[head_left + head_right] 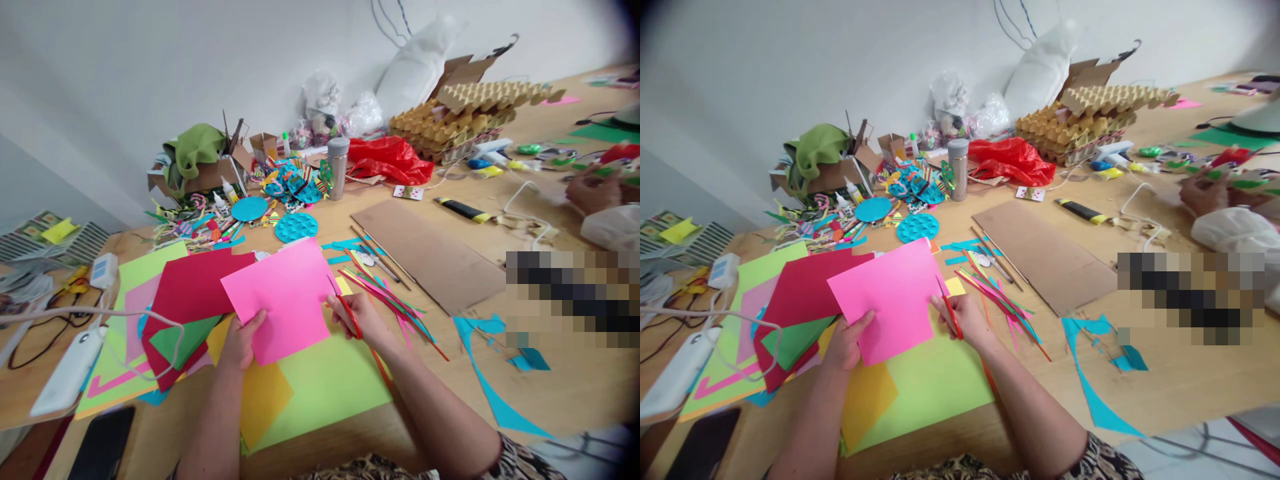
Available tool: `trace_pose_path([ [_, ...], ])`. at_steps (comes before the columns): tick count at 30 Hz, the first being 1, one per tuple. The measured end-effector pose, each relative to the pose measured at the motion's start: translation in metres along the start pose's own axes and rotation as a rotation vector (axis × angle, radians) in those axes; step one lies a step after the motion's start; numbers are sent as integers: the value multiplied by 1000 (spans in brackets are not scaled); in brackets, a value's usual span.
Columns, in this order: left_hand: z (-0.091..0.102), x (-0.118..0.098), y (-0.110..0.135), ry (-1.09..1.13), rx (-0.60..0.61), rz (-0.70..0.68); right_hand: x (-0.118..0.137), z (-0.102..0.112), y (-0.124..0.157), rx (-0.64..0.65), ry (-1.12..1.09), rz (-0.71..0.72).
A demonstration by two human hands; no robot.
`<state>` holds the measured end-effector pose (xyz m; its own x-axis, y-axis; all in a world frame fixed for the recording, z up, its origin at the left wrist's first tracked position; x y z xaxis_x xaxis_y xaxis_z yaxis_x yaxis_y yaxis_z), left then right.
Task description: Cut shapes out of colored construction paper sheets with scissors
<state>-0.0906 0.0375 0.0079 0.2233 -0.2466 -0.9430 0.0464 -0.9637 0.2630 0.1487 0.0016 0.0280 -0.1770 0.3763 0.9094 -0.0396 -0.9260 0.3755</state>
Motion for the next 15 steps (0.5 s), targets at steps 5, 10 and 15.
trace_pose_path([
  [5,-1,-2,1,-5,-6,4,2,1,2,-11,-24,-18],
  [10,-1,-1,1,1,9,6,2,3,2,17,-15,-41],
  [15,-2,0,0,16,-7,14,-2,5,0,25,-14,-37],
])
Point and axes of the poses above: each hand's wrist, its own y-axis away from the middle knuckle, its own z-axis out of the back of the hand, x = y × z, the point moved 1 cm from there along -y, towards the middle knuckle, and after that the axes turned 2 degrees about -z, right-handed, at the moved point
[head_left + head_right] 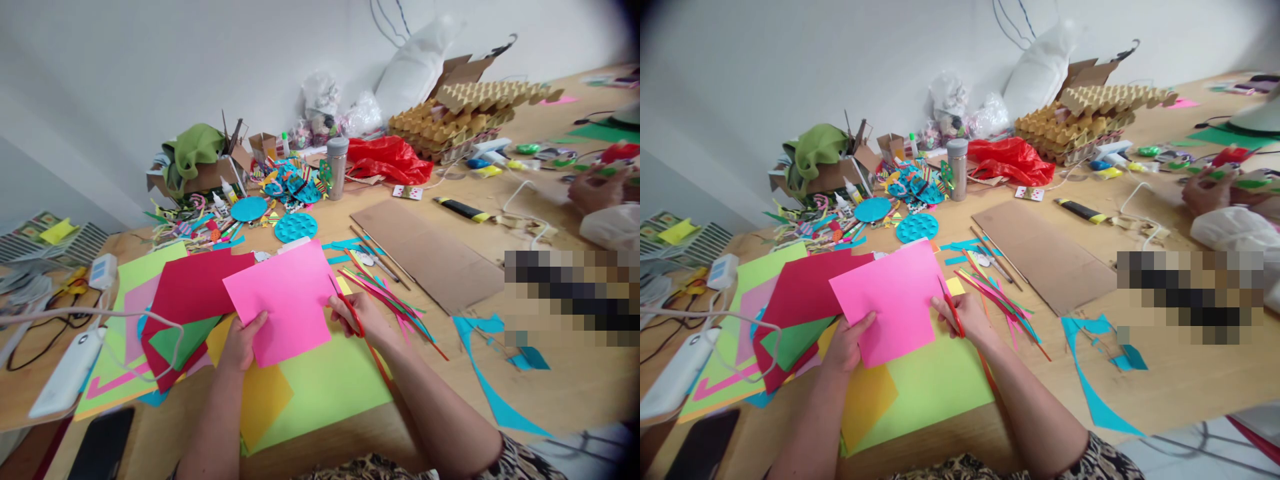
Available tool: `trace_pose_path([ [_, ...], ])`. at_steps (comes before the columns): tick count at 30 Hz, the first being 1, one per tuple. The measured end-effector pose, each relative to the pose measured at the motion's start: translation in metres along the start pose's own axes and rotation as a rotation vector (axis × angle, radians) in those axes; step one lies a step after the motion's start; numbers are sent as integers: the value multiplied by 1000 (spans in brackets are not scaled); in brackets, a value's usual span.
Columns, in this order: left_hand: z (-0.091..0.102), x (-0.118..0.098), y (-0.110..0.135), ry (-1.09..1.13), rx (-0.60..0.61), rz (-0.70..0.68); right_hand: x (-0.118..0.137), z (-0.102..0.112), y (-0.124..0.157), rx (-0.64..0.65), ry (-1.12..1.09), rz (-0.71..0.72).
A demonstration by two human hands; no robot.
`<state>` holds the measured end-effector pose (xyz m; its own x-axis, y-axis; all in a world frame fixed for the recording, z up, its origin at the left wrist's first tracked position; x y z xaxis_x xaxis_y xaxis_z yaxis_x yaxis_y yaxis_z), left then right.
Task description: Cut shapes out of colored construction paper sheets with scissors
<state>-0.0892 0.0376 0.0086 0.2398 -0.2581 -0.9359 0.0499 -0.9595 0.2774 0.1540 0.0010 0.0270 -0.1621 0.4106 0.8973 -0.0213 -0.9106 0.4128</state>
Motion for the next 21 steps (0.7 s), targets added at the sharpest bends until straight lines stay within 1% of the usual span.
trace_pose_path([
  [4,0,0,0,1,10,9,0,0,0,-21,21,29],
  [9,0,1,0,12,18,23,-1,-2,-2,-56,2,24],
  [14,-1,-1,1,11,-7,12,-5,-2,-5,-45,-13,13],
  [21,1,1,1,-3,15,22,1,1,0,-36,-18,1],
])
Point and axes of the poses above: each hand's wrist, its own y-axis away from the middle knuckle, its own z-axis out of the back of the hand, x = y × z, the point moved 1 cm from there along -y, towards the middle knuckle, and after that the axes turned 2 degrees about -z, right-handed, at the moved point
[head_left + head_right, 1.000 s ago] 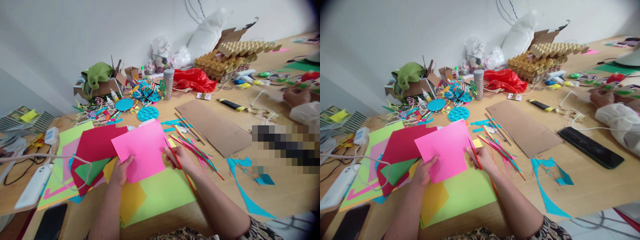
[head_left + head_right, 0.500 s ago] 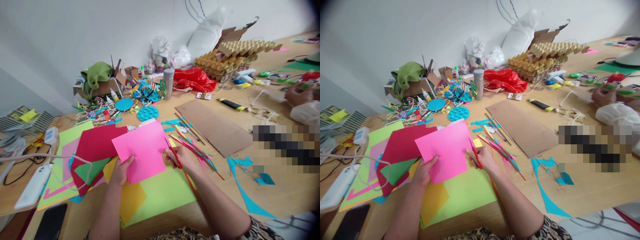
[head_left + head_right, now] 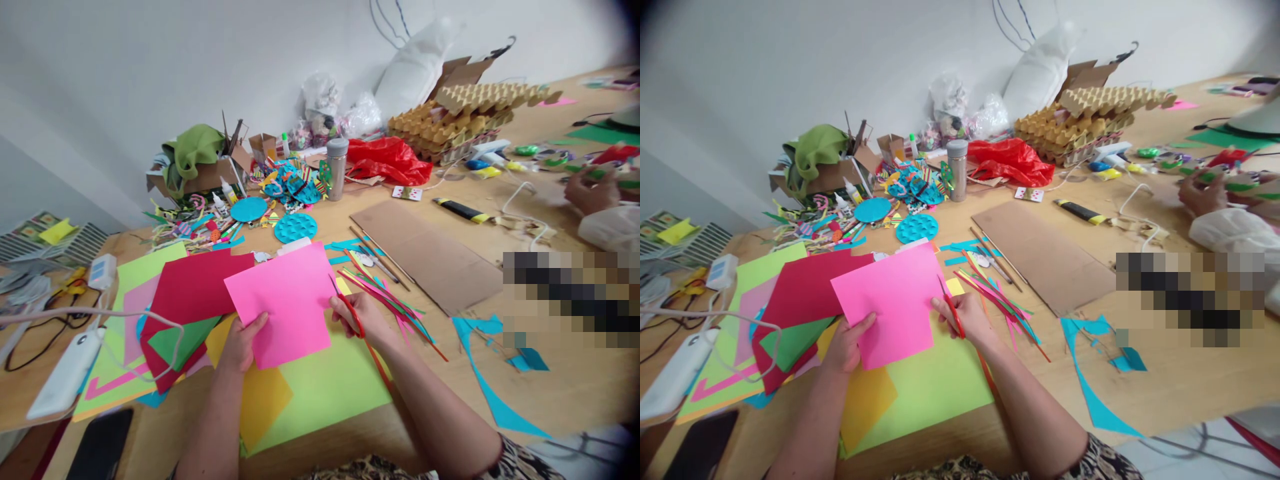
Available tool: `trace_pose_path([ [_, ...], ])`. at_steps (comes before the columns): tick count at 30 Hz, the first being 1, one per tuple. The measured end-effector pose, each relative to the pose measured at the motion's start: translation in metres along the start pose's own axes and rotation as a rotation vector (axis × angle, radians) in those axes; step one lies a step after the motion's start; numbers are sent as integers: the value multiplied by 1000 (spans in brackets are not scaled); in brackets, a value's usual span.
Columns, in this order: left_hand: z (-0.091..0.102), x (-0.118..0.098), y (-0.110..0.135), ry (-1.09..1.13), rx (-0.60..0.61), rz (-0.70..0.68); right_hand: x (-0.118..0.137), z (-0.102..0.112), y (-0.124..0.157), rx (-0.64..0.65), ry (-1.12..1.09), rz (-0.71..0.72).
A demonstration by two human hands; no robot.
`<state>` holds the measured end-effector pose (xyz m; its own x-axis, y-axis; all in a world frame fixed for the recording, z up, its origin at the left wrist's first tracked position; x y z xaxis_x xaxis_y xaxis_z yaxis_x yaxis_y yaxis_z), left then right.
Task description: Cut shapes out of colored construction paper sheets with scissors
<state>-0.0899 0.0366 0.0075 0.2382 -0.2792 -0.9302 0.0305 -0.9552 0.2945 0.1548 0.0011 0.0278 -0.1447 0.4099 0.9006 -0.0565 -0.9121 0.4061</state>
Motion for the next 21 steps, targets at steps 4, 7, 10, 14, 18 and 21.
trace_pose_path([
  [4,0,2,0,13,36,34,6,1,4,-12,9,-10],
  [7,0,1,1,19,53,54,7,1,4,-17,17,-13],
  [10,-1,-1,2,22,49,63,6,1,3,-22,24,0],
  [14,-3,-2,3,24,30,61,5,0,2,-42,26,9],
  [18,-2,-2,3,28,35,70,3,-3,0,-60,4,6],
  [21,-1,1,2,28,48,74,1,-4,0,-60,-11,6],
])
Point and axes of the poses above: each hand's wrist, its own y-axis away from the middle knuckle, its own z-axis out of the back of the hand, x = y × z, the point moved 1 cm from there along -y, towards the middle knuckle, and after that the axes turned 2 degrees about -z, right-handed, at the moved point
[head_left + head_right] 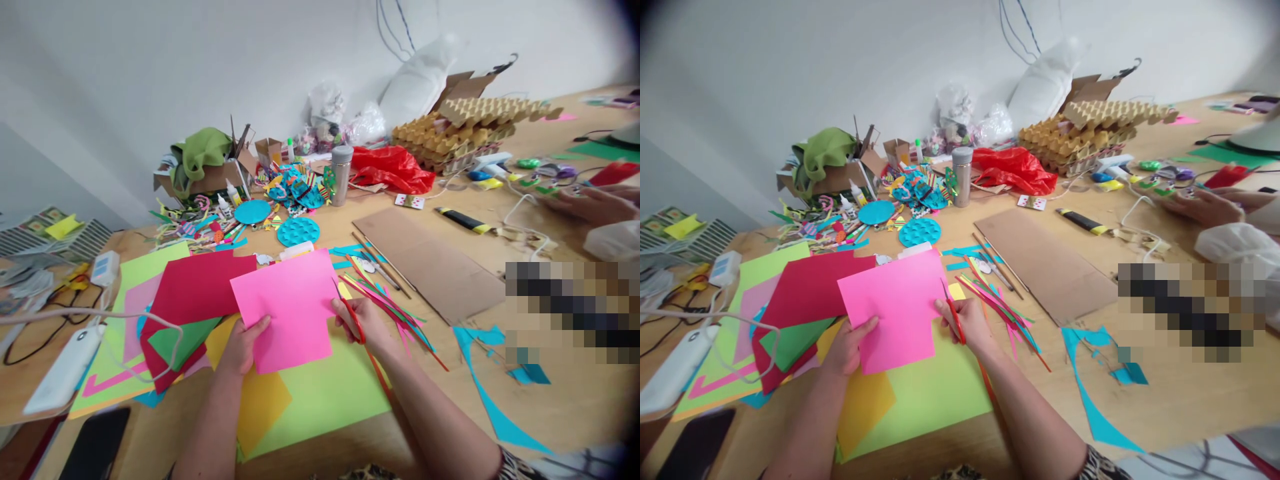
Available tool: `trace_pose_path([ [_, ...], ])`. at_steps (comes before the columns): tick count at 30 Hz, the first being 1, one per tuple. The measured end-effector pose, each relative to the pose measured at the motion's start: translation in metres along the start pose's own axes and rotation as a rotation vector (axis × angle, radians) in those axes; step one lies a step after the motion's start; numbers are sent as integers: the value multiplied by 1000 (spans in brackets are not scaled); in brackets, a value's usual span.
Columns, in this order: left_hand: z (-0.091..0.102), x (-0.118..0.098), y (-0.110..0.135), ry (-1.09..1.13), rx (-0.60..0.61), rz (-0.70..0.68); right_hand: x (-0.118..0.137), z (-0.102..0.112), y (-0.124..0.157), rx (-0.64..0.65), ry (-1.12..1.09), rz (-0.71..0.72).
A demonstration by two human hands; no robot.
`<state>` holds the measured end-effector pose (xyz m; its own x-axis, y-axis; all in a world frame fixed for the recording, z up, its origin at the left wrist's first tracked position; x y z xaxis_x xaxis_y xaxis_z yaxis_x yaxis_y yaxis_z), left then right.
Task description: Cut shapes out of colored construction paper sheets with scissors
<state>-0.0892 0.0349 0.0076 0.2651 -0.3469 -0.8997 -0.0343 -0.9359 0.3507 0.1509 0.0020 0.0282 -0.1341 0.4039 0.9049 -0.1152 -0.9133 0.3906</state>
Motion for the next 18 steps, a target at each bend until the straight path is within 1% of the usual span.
trace_pose_path([
  [6,3,3,-2,1,36,20,3,1,1,-6,56,2],
  [10,1,3,0,0,57,54,3,4,1,-19,127,71],
  [15,1,3,-2,16,60,67,2,3,1,3,59,69],
  [18,2,3,-2,18,56,65,4,1,2,-12,39,70],
])
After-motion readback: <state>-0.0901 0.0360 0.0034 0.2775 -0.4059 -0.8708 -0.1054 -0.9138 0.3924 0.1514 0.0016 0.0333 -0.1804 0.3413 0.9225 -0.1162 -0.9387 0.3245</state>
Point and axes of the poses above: each hand's wrist, its own y-axis away from the middle knuckle, its own z-axis out of the back of the hand, x = y × z, the point moved 1 cm from there along -y, towards the middle knuckle, and after that the axes turned 2 degrees about -z, right-handed, at the moved point
